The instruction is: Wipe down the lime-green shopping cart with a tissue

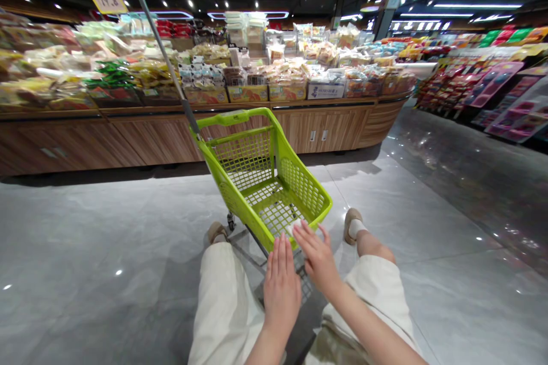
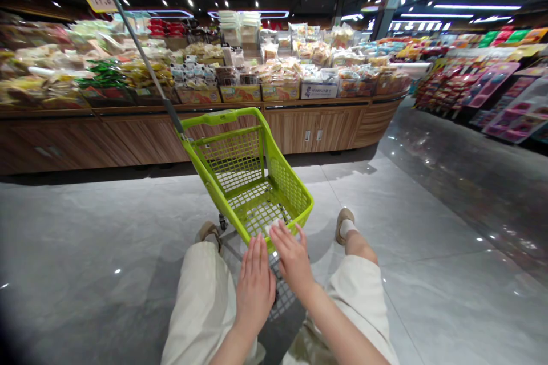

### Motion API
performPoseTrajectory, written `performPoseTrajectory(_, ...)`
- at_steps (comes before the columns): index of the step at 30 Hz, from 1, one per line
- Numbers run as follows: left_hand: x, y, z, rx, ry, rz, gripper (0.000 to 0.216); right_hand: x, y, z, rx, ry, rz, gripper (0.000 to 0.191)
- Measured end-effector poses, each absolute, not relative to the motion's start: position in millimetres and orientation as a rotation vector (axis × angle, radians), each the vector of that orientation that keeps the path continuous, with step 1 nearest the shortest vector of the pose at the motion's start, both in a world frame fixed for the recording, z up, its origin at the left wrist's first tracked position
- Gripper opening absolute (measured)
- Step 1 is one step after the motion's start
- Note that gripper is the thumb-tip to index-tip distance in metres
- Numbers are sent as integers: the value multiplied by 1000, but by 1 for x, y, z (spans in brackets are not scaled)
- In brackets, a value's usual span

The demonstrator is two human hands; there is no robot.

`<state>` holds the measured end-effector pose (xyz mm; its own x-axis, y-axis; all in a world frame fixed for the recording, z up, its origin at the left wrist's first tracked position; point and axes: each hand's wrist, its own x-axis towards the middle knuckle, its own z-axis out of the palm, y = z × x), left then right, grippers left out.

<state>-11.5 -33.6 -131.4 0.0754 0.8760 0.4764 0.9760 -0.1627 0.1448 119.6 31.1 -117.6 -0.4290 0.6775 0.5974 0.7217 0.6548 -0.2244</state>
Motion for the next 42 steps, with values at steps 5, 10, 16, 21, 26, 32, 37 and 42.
performPoseTrajectory(5,-21,-37,-132,-2182,-1850,-612,86,130,33,-117,-862,-2332,-137,81)
performPoseTrajectory(10,-20,-37,-127,-2193,-1829,-614,84,205,88,-116,-1076,-2252,-243,83)
performPoseTrajectory(16,-18,-36,-128,-2187,-1807,-639,84,222,108,-113,-1196,-2201,-197,75)
performPoseTrajectory(21,-31,-41,-139,-2127,-1814,-625,82,200,88,-114,-1244,-2105,-108,65)
performPoseTrajectory(26,-54,-52,-147,-1999,-1867,-667,81,177,56,-112,-1207,-2102,-92,60)
performPoseTrajectory(32,-91,-60,-147,-1850,-1952,-735,79,141,21,-108,-1083,-2108,-25,52)
performPoseTrajectory(37,-125,-55,-142,-1920,-1958,-987,73,118,5,-101,-1050,-2143,8,52)
performPoseTrajectory(42,-144,-43,-137,-2053,-1948,-1152,64,107,0,-92,-1046,-2169,103,52)
